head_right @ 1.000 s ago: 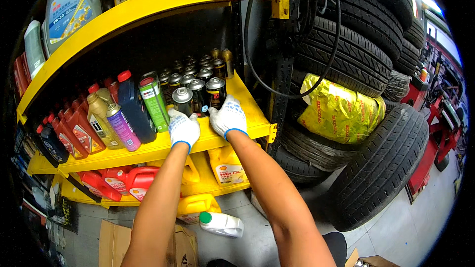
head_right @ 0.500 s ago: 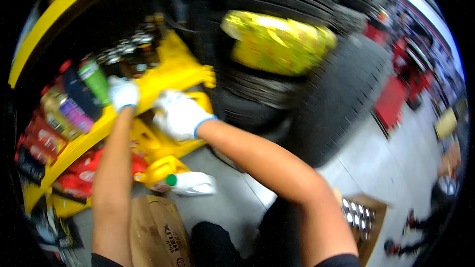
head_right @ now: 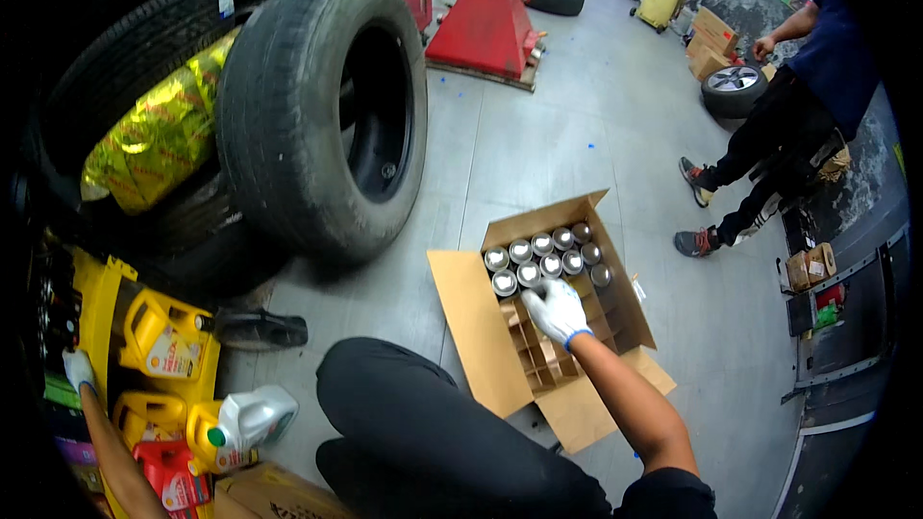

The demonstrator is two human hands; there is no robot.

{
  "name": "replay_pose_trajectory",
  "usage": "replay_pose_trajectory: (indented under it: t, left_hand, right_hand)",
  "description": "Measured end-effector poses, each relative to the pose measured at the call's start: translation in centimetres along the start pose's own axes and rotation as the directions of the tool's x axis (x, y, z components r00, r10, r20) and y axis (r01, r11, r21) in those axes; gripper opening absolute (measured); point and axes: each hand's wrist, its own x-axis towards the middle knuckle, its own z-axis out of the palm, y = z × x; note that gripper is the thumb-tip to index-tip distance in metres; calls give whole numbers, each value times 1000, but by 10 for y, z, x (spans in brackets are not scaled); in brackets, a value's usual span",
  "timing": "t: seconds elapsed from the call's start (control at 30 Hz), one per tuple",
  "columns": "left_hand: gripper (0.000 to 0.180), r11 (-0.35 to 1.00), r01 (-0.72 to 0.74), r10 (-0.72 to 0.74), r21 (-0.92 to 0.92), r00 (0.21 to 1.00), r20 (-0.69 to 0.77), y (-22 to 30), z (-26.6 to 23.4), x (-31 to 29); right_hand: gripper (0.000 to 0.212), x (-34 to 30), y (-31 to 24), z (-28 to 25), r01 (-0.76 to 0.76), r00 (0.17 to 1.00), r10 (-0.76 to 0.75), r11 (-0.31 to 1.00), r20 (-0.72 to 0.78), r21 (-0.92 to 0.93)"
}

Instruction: The person walks through a garage, picks up bottles of motor oil from a shelf, and places them back. They then sit on the floor, open a cardboard box, and transfer multiple small cans from the box onto a yellow shelf.

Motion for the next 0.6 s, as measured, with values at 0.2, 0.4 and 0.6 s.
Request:
replay_pose_trajectory:
  t: [0.2, 0.4, 0.6]
  left_hand:
    - [55, 996, 72, -68, 50, 995, -77, 5, -12, -14]
    - [51, 1000, 7, -7, 6, 995, -102, -7, 5, -8]
    - [54, 1000, 28, -28, -1, 996, -88, -39, 6, 2]
  right_hand:
    - [53, 41, -114, -12, 350, 933, -343, 935, 105, -54]
    - [72, 224, -227, 103, 387, 905, -236, 801, 354, -457]
    - [79, 315, -263, 184, 258, 921, -43, 812, 387, -523]
